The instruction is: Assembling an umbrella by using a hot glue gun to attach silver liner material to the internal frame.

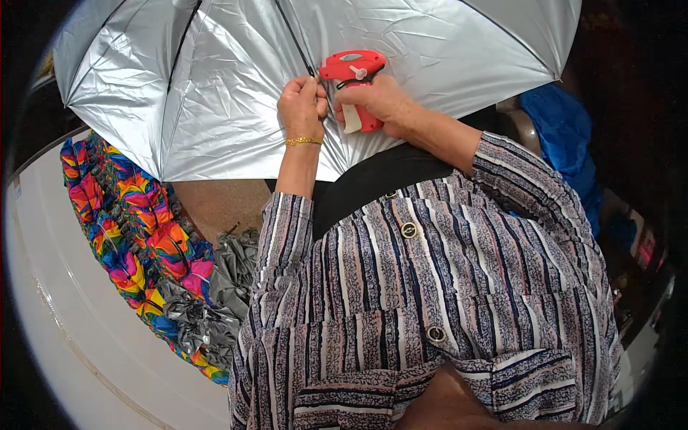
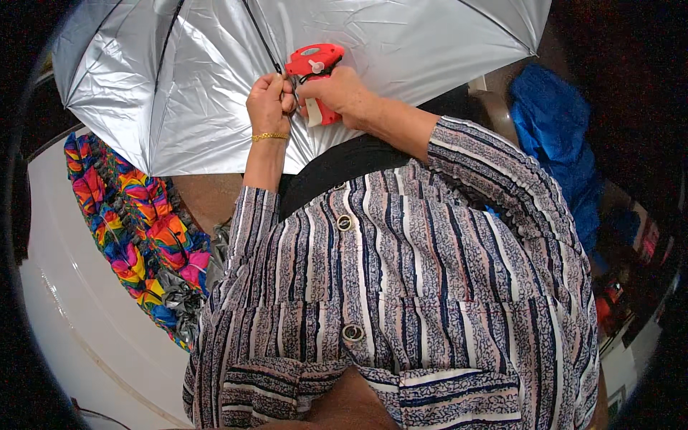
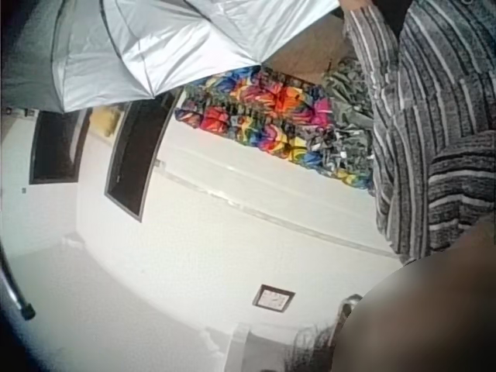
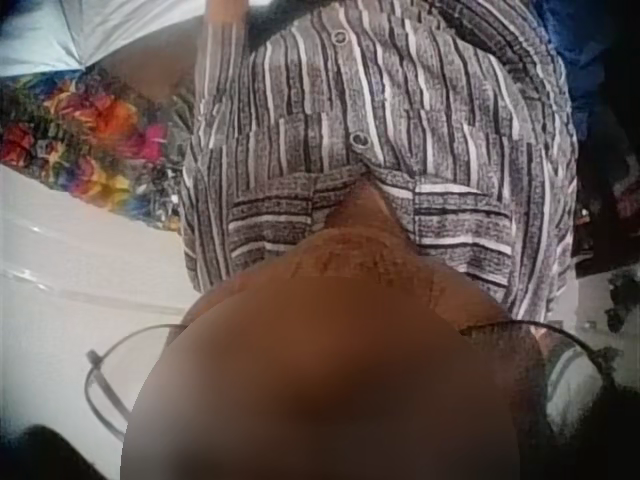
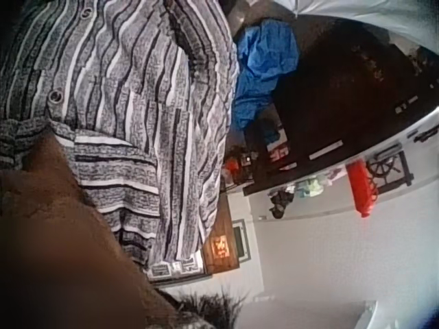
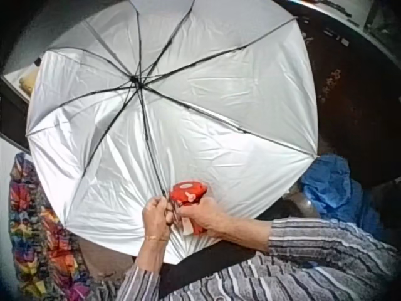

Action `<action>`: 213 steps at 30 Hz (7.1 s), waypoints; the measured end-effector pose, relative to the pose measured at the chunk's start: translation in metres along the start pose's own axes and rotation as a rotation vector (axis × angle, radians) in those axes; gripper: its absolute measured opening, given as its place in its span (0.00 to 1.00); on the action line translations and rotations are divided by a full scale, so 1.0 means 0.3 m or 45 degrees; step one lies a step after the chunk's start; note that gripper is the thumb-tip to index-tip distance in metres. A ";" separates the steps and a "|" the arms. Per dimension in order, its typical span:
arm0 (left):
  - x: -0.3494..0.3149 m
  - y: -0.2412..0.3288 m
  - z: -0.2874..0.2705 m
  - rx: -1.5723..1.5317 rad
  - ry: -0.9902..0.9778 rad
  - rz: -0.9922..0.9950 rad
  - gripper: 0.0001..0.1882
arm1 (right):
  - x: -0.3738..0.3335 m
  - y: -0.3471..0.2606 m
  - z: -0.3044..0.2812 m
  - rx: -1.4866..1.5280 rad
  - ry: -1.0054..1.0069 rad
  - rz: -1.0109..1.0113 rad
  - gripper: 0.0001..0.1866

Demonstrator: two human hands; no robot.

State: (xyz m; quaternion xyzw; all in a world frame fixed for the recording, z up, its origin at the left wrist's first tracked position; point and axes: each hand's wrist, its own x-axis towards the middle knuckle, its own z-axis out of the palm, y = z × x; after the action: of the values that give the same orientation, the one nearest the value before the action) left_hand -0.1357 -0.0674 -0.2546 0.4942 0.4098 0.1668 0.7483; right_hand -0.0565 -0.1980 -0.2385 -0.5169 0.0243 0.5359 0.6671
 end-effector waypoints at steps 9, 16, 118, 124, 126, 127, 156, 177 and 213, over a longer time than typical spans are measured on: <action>-0.006 0.002 0.003 -0.047 0.011 0.023 0.05 | -0.004 -0.023 -0.014 -0.006 -0.121 0.026 0.07; -0.012 0.008 0.005 -0.047 -0.013 -0.016 0.05 | 0.005 -0.032 -0.018 -0.034 -0.122 0.017 0.09; 0.308 0.307 0.167 0.693 -0.162 0.525 0.05 | 0.255 -0.419 -0.042 0.197 -0.337 -0.108 0.15; 0.295 0.313 0.167 0.636 -0.167 0.487 0.05 | 0.266 -0.411 -0.045 0.254 -0.362 -0.086 0.15; 0.293 0.316 0.165 0.655 -0.201 0.501 0.06 | 0.267 -0.409 -0.045 0.268 -0.375 -0.089 0.15; 0.293 0.318 0.163 0.681 -0.196 0.499 0.06 | 0.267 -0.408 -0.045 0.276 -0.383 -0.092 0.15; 0.264 0.329 0.161 0.439 -0.271 0.384 0.06 | 0.258 -0.402 -0.054 0.244 -0.432 -0.054 0.15; 0.277 0.319 0.147 0.495 -0.263 0.418 0.06 | 0.241 -0.395 -0.034 0.380 -0.504 -0.083 0.13; 0.243 0.319 0.147 0.433 -0.235 0.469 0.06 | 0.261 -0.386 -0.035 0.310 -0.484 -0.092 0.14</action>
State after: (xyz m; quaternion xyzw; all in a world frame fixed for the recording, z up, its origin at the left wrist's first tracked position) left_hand -0.0422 -0.0025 -0.1956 0.6922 0.2650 0.1834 0.6458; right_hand 0.0678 -0.1390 -0.2124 -0.3230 -0.0558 0.5927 0.7357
